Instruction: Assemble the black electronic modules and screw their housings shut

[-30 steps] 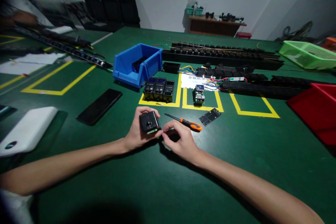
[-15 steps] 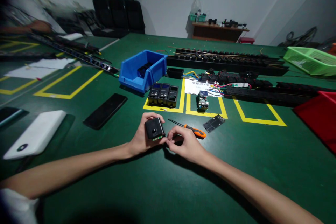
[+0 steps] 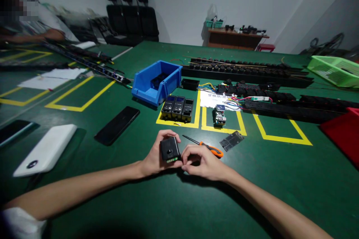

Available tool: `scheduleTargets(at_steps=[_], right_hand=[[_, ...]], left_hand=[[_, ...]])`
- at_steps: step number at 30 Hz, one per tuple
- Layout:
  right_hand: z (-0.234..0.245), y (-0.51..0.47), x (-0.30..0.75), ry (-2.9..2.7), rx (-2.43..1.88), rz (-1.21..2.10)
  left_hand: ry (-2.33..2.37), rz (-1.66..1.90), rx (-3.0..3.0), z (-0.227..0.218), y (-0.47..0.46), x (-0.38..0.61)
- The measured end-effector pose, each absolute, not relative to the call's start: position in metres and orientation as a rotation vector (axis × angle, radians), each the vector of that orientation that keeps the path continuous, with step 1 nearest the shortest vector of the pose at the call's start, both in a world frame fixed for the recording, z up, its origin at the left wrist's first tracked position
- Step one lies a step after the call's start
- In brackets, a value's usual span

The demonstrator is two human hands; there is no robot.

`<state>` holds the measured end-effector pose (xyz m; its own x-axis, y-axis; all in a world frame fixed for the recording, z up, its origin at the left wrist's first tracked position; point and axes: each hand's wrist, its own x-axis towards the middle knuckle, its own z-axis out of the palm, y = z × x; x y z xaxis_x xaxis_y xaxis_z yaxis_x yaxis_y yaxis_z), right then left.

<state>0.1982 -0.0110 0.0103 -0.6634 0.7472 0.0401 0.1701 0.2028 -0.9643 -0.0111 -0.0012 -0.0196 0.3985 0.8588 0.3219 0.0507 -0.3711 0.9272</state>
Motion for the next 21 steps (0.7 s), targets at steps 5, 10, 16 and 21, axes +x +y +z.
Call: scheduleTargets(at_steps=[5,10,16,21], right_hand=[[0.005,-0.012,0.199,-2.113,-0.836,1.201],[-0.001,-0.011,0.2,-2.164,-0.81,1.057],[-0.001,-0.011,0.201,-2.177,-0.84,1.052],[0.003,-0.01,0.202,-2.138,-0.881,1.147]], left_hand=[[0.801,1.109,1.705,-0.021,0.001,-0.011],[0.837,1.077,1.698,-0.02,0.001,-0.011],[0.818,1.099,1.66,-0.02,-0.001,-0.011],[0.815,1.106,1.647,-0.021,-0.002,-0.01]])
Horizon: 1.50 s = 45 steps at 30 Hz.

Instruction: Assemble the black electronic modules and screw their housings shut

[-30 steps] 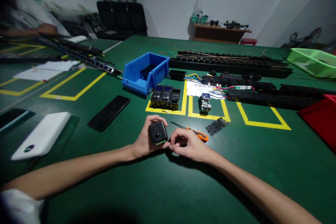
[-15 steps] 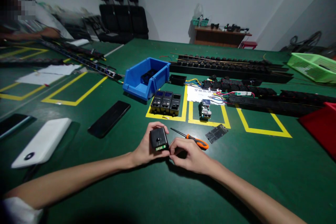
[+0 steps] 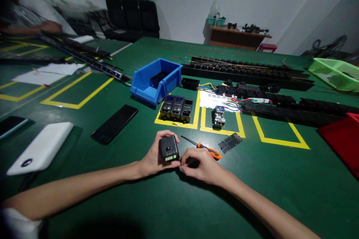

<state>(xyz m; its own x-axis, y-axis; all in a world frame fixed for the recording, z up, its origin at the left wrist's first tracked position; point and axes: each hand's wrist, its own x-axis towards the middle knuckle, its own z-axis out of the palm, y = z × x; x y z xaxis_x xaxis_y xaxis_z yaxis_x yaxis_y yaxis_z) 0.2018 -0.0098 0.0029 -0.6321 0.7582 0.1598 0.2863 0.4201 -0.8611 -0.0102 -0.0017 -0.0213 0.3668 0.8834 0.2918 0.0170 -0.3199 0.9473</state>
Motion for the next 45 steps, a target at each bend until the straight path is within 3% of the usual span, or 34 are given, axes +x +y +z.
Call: scheduleTargets(at_steps=[13,23,45], right_hand=[[-0.005,-0.012,0.202,-2.114,-0.926,1.118],[-0.007,-0.027,0.203,-1.848,-0.991,1.347],[-0.01,-0.043,0.195,-1.867,-1.0,1.335]], left_hand=[[0.889,1.028,1.676,-0.017,0.0,-0.008],[0.859,0.935,1.454,-0.019,-0.005,-0.001],[0.801,1.168,1.113,-0.015,-0.019,-0.003]])
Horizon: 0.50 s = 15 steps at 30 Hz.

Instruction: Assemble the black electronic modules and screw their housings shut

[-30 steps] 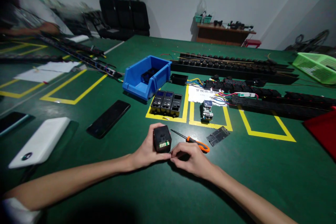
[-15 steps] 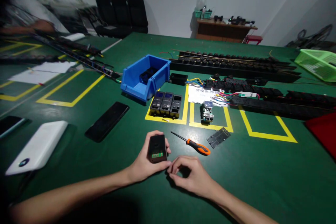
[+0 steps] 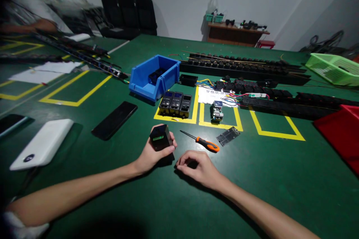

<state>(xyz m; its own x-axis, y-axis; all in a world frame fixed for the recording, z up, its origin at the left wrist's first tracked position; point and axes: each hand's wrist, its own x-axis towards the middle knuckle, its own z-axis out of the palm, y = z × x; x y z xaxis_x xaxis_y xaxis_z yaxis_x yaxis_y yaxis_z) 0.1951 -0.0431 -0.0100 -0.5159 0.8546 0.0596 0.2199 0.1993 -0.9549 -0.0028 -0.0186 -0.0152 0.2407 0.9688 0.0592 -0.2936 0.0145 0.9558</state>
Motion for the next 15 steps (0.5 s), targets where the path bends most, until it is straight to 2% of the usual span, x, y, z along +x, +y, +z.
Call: scheduleTargets(at_steps=[15], right_hand=[[-0.007,-0.038,0.187,-1.897,-1.123,1.241]], left_hand=[[0.675,1.013,0.719,-0.012,-0.003,-0.007]])
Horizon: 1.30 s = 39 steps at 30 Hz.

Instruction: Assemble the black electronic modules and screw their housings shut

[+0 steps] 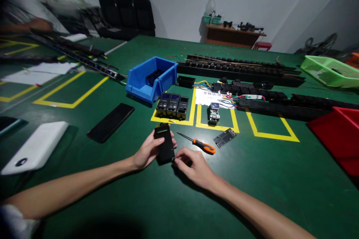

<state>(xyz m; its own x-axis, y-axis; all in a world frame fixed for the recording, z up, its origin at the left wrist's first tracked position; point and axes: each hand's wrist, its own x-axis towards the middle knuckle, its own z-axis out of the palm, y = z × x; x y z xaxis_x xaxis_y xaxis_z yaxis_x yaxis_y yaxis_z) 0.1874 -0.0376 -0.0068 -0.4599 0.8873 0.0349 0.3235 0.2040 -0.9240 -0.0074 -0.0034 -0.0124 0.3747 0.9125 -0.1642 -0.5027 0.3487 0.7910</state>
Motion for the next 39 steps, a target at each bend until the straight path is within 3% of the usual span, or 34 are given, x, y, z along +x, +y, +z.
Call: scheduleTargets(at_steps=[21,24,28,32,39], right_hand=[[-0.015,-0.039,0.187,-1.96,-1.073,1.155],[-0.016,-0.036,0.191,-2.023,-1.056,0.931],[-0.015,-0.023,0.215,-2.258,-0.952,0.284],[-0.012,-0.013,0.244,-2.297,-1.179,-0.213],[-0.019,-0.013,0.254,-2.323,-1.311,-0.173]], left_hand=[[0.71,0.984,0.666,-0.005,0.012,-0.012],[0.707,0.983,0.649,-0.007,0.012,-0.013],[0.703,0.991,0.603,-0.011,0.013,-0.015],[0.72,0.961,0.548,-0.012,0.016,-0.016],[0.728,0.943,0.561,-0.01,0.016,-0.017]])
